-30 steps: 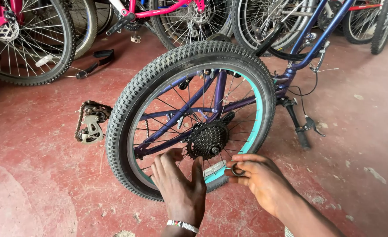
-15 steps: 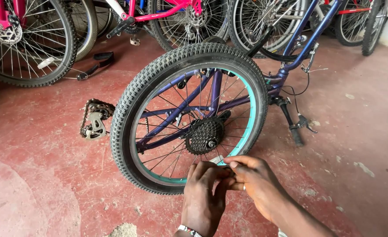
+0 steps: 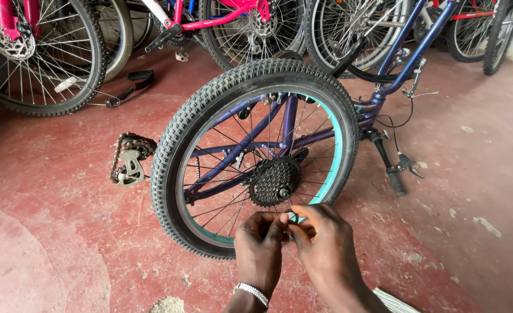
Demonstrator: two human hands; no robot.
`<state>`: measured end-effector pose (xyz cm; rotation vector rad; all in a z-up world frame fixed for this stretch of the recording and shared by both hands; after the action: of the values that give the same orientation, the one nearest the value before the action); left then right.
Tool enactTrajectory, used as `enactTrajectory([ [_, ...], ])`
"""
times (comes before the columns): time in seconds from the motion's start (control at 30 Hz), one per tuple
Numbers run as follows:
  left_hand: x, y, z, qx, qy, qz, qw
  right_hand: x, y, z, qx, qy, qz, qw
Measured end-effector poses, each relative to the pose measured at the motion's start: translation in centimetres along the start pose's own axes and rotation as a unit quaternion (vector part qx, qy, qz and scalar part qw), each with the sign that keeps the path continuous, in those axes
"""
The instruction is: Installing a cassette onto a bicycle wheel hub and cleaning a small component with a tool and rag.
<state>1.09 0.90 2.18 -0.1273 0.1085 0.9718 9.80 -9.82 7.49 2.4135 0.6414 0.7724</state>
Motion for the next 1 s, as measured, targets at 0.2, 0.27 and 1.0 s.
enactTrajectory([
  [0.2,0.7,0.8,0.2,0.040,-0.013,-0.007,0.999,0.1,-1.5,-0.7,-0.044,0.078,-0.027,0.996],
  [0.27,0.7,0.9,0.2,0.049,-0.018,-0.011,0.999,0.1,-1.6,-0.7,-0.029,0.061,-0.026,0.997],
  [1.0,1.1,4.7,5.5,0.418,-0.287,0.212,0.836,3.5,-3.1,0.4,0.013,-0.051,0.090,0.995],
])
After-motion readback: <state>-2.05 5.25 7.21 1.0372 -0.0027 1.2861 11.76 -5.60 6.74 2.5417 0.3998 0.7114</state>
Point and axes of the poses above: each hand's wrist, its own x-axis towards the middle knuckle, its own y-axis out of the back of the hand, z = x × y, the point moved 7 cm from there along x, towards the middle knuckle, and after that the axes turned 6 degrees about x, right-handed, at the moved point
